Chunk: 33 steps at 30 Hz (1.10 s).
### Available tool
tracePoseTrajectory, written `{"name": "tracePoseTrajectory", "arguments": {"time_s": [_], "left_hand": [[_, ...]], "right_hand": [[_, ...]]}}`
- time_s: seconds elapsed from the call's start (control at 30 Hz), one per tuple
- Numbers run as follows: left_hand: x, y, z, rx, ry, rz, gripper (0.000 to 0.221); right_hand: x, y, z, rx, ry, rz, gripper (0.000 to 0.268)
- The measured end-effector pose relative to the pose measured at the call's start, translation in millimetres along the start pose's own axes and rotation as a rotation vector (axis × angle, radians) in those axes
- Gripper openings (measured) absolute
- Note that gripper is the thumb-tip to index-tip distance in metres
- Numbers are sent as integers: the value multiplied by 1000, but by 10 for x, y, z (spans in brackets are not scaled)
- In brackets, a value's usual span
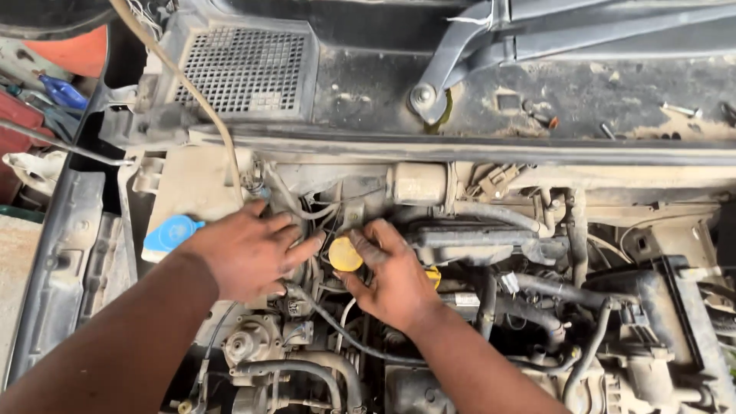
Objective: The person works in the open engine bay of a car, manipulating wiring and hoses near the engine with both hands and reaching around different components. They then unscrew the yellow oil filler cap by hand and lift it out of the filler neck.
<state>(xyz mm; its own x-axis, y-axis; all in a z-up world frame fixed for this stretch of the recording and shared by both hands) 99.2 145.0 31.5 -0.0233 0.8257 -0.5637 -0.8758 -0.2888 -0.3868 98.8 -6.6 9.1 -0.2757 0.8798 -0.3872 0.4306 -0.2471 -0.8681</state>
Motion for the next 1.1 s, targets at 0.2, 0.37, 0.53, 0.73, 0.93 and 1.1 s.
{"name": "tracePoseTrajectory", "arguments": {"time_s": [0.2, 0.37, 0.53, 0.73, 0.93, 1.1], "left_hand": [[-67, -35, 78, -60, -73, 38, 86], [-36, -15, 71, -64, -59, 73, 84], [-49, -49, 69, -75, -26, 71, 89], [-27, -41, 55, -74, -27, 49, 88], [-49, -44, 59, -82, 3, 47, 91], [-26, -57, 72, -85, 1, 45, 92]], "right_hand": [[28, -43, 1, -54, -30, 83, 62], [73, -64, -34, 112, -50, 236, 59], [53, -44, -57, 2, 12, 267, 59], [66, -16, -87, -21, -45, 95, 55], [65, -124, -53, -116, -4, 238, 55], [-53, -247, -80, -120, 119, 195, 55]]}}
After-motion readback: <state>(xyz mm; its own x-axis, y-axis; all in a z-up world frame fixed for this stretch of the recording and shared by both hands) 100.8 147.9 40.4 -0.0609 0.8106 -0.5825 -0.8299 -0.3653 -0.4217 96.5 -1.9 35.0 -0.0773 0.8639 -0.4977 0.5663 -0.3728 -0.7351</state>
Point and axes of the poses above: each hand's wrist, its own z-axis away from the middle knuckle, its own x-axis out of the palm, y = z × x, the point moved 8 cm from there along -z, towards the middle knuckle, and after that the axes turned 13 degrees about -z, right-handed, at the moved point
